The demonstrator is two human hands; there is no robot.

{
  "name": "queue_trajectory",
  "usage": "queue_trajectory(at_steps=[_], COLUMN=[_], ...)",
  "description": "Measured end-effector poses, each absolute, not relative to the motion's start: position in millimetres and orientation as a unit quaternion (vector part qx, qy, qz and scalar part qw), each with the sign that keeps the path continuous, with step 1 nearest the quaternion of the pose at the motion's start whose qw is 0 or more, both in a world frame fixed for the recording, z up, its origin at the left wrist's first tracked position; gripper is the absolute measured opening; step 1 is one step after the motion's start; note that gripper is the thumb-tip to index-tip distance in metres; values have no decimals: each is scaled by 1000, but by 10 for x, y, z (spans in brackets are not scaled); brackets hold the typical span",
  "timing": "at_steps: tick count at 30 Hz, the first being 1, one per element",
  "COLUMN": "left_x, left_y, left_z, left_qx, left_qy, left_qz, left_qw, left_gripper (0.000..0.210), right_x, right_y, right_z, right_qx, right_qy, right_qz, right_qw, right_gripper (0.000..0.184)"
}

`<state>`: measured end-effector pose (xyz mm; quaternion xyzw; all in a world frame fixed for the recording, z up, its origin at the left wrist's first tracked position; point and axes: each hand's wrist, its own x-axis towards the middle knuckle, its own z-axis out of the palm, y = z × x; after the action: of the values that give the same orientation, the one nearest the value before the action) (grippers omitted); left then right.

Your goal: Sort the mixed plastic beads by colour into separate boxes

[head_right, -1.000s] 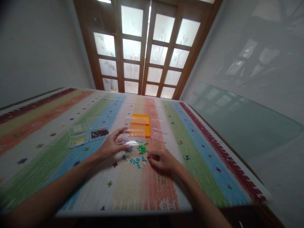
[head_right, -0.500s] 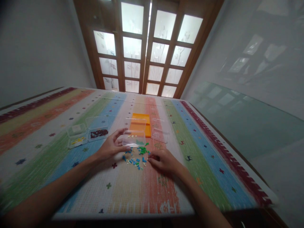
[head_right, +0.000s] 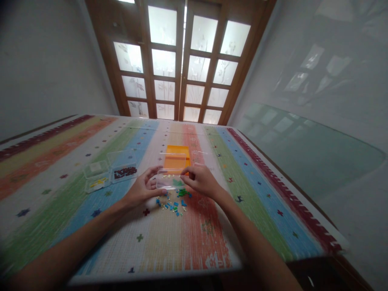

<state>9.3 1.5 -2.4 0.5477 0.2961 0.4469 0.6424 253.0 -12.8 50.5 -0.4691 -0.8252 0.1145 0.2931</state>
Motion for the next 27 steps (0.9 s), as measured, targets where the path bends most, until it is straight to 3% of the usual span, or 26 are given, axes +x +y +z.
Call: queue_trajectory(at_steps=[8, 14, 22, 27], left_x=[87, 76, 67, 47], left_y=[-41, -21, 29, 56], left_z=[43, 17, -44, -28], left_qx=[551, 545, 535, 530], left_qy=[294, 293, 311, 323], left_qz=[433, 434, 448, 466], left_qw=[650, 655, 645, 630], left_gripper=[83, 85, 84, 81], right_x=[2375, 2380, 2523, 2611], right_y=[5, 24, -88, -159], right_z=[584, 571, 564, 444], right_qx=[-497, -484, -432, -396], right_qy=[-840, -847, -844, -870], right_qz=[83, 94, 115, 201], right_qw=[201, 200, 296, 217], right_gripper=[16, 19, 20, 16])
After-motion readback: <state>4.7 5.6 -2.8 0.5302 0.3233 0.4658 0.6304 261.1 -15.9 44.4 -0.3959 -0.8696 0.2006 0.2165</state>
